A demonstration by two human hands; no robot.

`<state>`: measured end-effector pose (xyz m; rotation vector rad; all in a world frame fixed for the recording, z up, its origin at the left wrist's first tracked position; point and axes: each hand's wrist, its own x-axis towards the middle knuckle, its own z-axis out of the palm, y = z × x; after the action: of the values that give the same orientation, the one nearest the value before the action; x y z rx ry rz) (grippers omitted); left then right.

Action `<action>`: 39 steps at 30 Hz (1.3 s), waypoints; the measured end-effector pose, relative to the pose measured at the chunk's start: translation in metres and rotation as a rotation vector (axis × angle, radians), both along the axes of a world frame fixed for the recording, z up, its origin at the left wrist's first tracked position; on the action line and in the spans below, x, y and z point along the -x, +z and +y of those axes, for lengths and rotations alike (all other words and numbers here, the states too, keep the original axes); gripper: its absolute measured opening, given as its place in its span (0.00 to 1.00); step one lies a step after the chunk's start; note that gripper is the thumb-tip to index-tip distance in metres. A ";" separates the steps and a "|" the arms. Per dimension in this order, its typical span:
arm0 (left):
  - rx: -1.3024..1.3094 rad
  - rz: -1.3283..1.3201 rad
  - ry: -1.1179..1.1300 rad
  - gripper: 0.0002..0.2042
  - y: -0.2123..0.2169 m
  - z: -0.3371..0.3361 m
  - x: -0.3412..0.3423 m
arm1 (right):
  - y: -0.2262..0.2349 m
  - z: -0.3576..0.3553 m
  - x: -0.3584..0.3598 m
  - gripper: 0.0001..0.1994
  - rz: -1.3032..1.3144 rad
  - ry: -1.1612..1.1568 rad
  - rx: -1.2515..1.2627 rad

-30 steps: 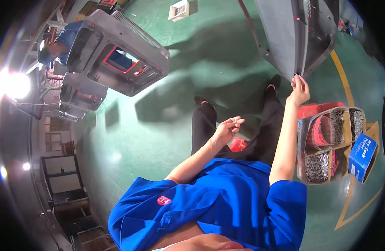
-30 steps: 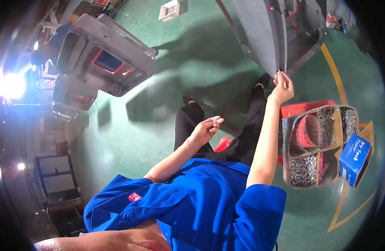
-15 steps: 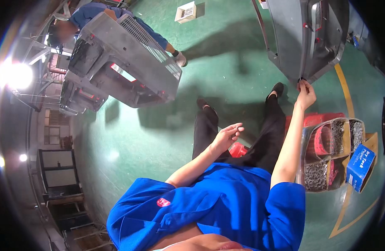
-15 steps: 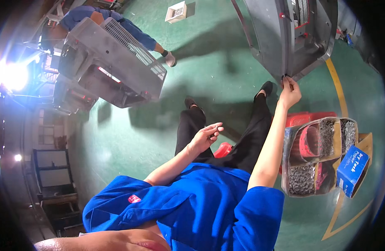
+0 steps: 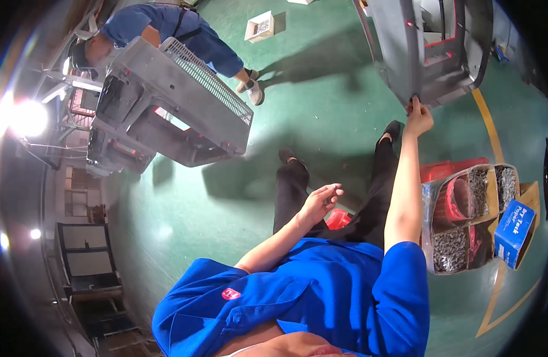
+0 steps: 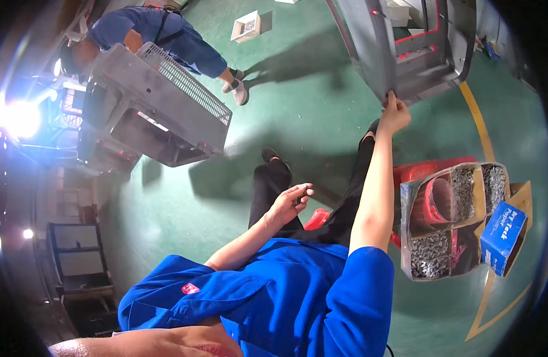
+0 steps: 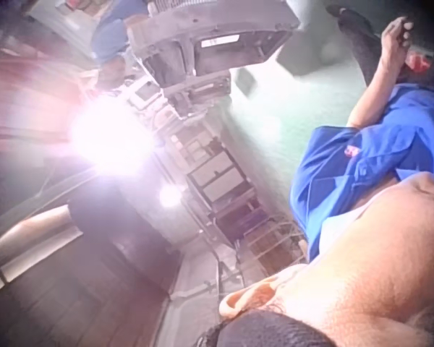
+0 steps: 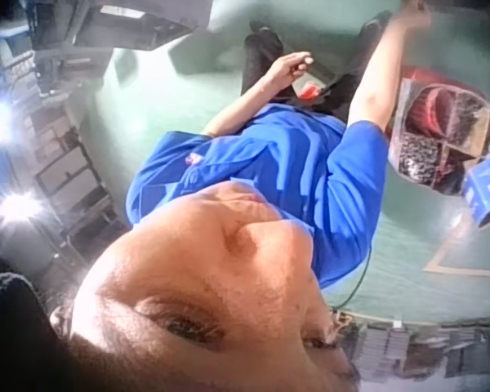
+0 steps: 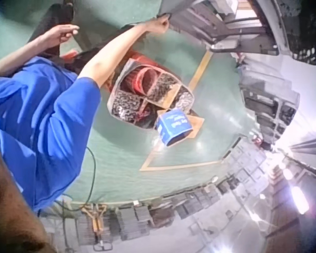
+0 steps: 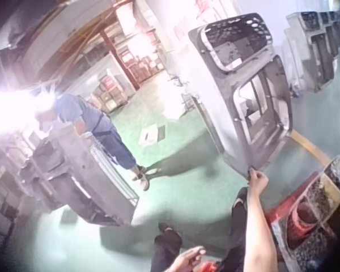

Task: Installing small components and fasteners onto a large metal chassis frame.

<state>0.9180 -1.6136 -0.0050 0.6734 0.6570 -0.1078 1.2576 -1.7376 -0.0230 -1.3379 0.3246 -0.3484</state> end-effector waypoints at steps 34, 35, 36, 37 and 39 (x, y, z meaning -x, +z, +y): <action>-0.914 -0.097 -0.529 0.22 0.055 -0.024 -0.184 | -0.046 -0.025 0.106 0.08 0.101 0.404 -0.577; -1.010 -0.111 -0.553 0.23 0.054 -0.023 -0.201 | -0.051 -0.021 0.097 0.09 0.122 0.347 -0.575; -1.289 -0.195 -0.589 0.23 0.041 -0.011 -0.219 | -0.059 -0.015 0.090 0.09 0.115 0.322 -0.586; -1.568 -0.269 -0.617 0.24 0.026 0.005 -0.230 | -0.055 -0.006 0.088 0.09 0.169 0.301 -0.641; -1.950 -0.423 -0.612 0.24 0.017 0.018 -0.247 | -0.060 0.008 0.082 0.10 0.126 0.232 -0.779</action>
<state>1.1652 -1.5955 0.0116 2.6738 -0.1023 0.1668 1.1759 -1.7297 -0.0834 -0.6181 0.3560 0.0672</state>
